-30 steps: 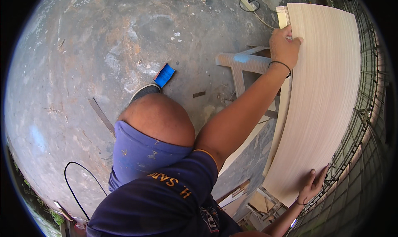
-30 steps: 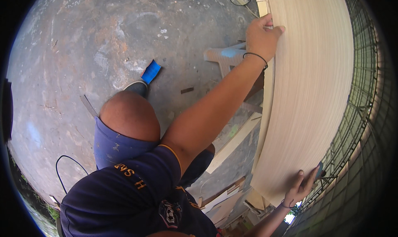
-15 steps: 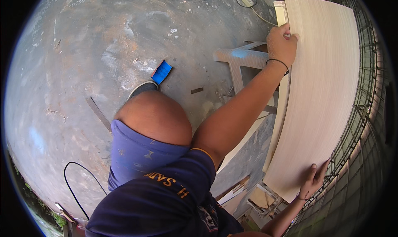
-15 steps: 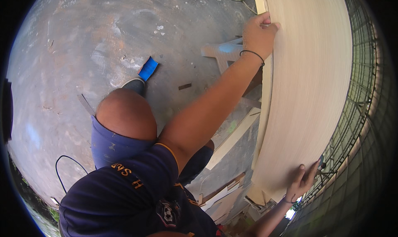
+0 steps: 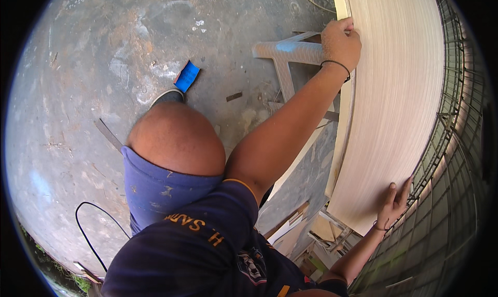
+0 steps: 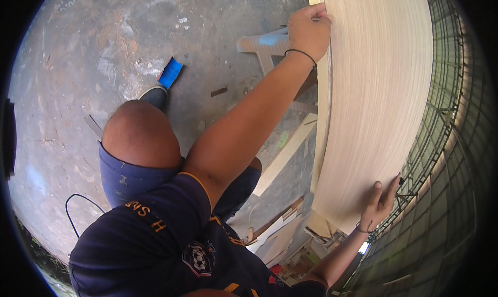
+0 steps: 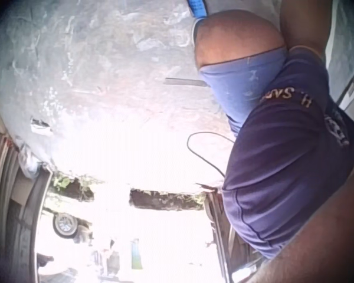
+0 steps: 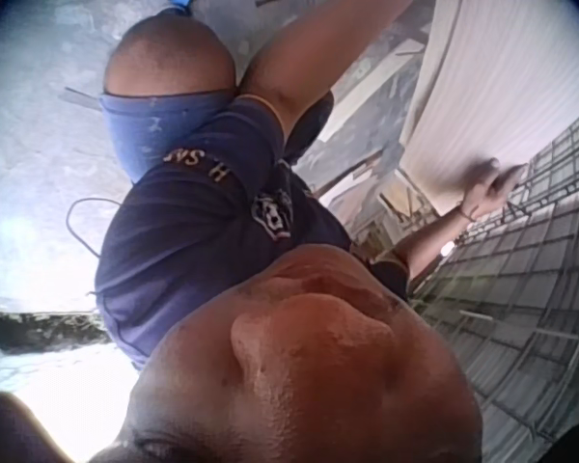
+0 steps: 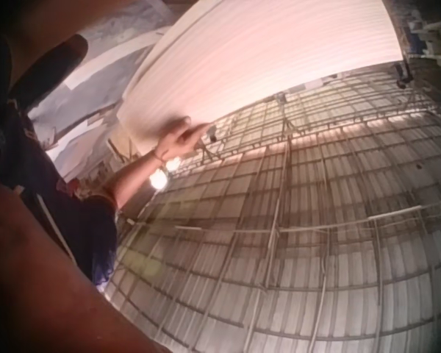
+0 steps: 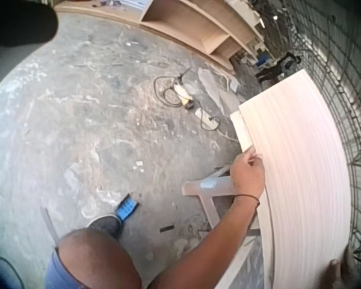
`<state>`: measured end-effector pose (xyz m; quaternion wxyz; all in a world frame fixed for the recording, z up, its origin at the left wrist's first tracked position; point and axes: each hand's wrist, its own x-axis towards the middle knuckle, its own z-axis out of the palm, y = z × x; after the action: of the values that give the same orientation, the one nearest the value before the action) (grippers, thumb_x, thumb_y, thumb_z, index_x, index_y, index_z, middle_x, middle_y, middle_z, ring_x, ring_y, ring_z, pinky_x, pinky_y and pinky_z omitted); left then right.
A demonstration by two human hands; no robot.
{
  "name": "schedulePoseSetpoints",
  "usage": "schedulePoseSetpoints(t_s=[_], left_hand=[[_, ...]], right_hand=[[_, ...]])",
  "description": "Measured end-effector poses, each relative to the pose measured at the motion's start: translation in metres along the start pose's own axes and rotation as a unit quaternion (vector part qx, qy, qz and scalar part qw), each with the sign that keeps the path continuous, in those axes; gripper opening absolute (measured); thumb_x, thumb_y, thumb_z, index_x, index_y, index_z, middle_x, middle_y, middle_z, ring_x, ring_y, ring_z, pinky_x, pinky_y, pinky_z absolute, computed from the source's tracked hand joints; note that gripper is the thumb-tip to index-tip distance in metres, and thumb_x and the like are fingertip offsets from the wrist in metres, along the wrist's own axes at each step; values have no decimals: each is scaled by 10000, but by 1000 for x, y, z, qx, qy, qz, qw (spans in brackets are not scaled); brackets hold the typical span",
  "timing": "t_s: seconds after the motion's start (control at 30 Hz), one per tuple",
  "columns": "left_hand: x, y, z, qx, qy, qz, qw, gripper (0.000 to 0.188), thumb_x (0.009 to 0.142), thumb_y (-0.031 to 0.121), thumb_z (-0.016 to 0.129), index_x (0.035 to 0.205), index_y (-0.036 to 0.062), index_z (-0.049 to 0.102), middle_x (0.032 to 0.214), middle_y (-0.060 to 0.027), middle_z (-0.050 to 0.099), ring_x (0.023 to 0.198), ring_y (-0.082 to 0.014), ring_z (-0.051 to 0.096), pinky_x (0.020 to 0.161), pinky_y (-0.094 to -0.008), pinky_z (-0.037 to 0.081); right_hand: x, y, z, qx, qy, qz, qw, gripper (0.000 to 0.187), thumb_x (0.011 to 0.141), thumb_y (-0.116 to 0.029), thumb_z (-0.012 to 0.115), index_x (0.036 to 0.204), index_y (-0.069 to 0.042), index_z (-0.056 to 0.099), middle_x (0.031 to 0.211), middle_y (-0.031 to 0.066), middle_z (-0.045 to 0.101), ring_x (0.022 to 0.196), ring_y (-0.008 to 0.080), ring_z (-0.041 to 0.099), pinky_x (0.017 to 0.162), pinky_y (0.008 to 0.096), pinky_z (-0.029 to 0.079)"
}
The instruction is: The person wipes the edges and surfaces of wooden furniture components with a cloth.
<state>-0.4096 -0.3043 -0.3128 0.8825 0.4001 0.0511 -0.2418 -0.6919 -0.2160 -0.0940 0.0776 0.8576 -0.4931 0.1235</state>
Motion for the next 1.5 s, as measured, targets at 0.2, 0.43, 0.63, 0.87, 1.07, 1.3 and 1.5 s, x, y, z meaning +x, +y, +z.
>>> schedulePoseSetpoints(t_s=[0.2, 0.43, 0.63, 0.87, 1.07, 1.3, 1.5], left_hand=[[-4, 1, -3, 46, -4, 18, 999, 281, 752, 71, 622, 1008, -43, 618, 821, -113, 644, 688, -181, 610, 647, -292, 483], [-7, -1, 0, 49, 2, 16, 999, 294, 745, 78, 630, 1016, -35, 617, 839, -110, 636, 690, -190, 603, 646, -297, 483], [-10, -7, 1, 79, 24, 65, 994, 292, 745, 84, 629, 1008, -40, 615, 841, -116, 629, 700, -191, 602, 651, -302, 479], [-14, -8, 2, 60, 7, 39, 997, 197, 726, 41, 597, 908, -29, 622, 817, -151, 580, 716, -264, 581, 674, -342, 459], [-73, -18, 0, 38, 36, 33, 998, 155, 740, 33, 575, 875, -27, 620, 788, -138, 576, 660, -241, 573, 632, -337, 458], [-178, -38, -19, 76, -45, -44, 995, 188, 774, 30, 536, 940, -21, 607, 806, -146, 584, 688, -247, 579, 647, -325, 466], [-258, -53, -34, 14, -127, -271, 954, 193, 800, 58, 543, 964, -20, 608, 915, -180, 625, 826, -245, 626, 726, -316, 488]], right_hand=[[-1, 2, 4, 13, 6, 0, 1000, 516, 884, -109, 519, 1335, 38, 317, 1375, 188, 350, 1266, 217, 335, 1012, 292, 262], [3, 7, 6, -1, 1, -8, 1000, 525, 886, -115, 519, 1349, 14, 308, 1379, 190, 344, 1266, 220, 337, 1008, 299, 274], [2, 8, 7, 4, 2, -2, 1000, 524, 886, -105, 515, 1350, 16, 304, 1382, 192, 337, 1275, 228, 326, 1016, 305, 268], [0, 11, 9, 16, 11, 3, 1000, 522, 883, -106, 524, 1343, 23, 313, 1382, 195, 334, 1280, 230, 319, 1019, 301, 266], [3, 5, 7, 8, 3, 9, 1000, 535, 880, -152, 547, 1336, 21, 328, 1351, 174, 393, 1171, 182, 429, 953, 266, 332], [6, 12, 6, 0, -4, 6, 1000, 558, 875, -171, 574, 1352, -25, 323, 1369, 163, 369, 1145, 148, 447, 916, 238, 364], [7, 22, 9, 13, 12, -28, 999, 558, 869, -176, 583, 1342, -11, 336, 1361, 166, 381, 1083, 126, 464, 881, 218, 371]])
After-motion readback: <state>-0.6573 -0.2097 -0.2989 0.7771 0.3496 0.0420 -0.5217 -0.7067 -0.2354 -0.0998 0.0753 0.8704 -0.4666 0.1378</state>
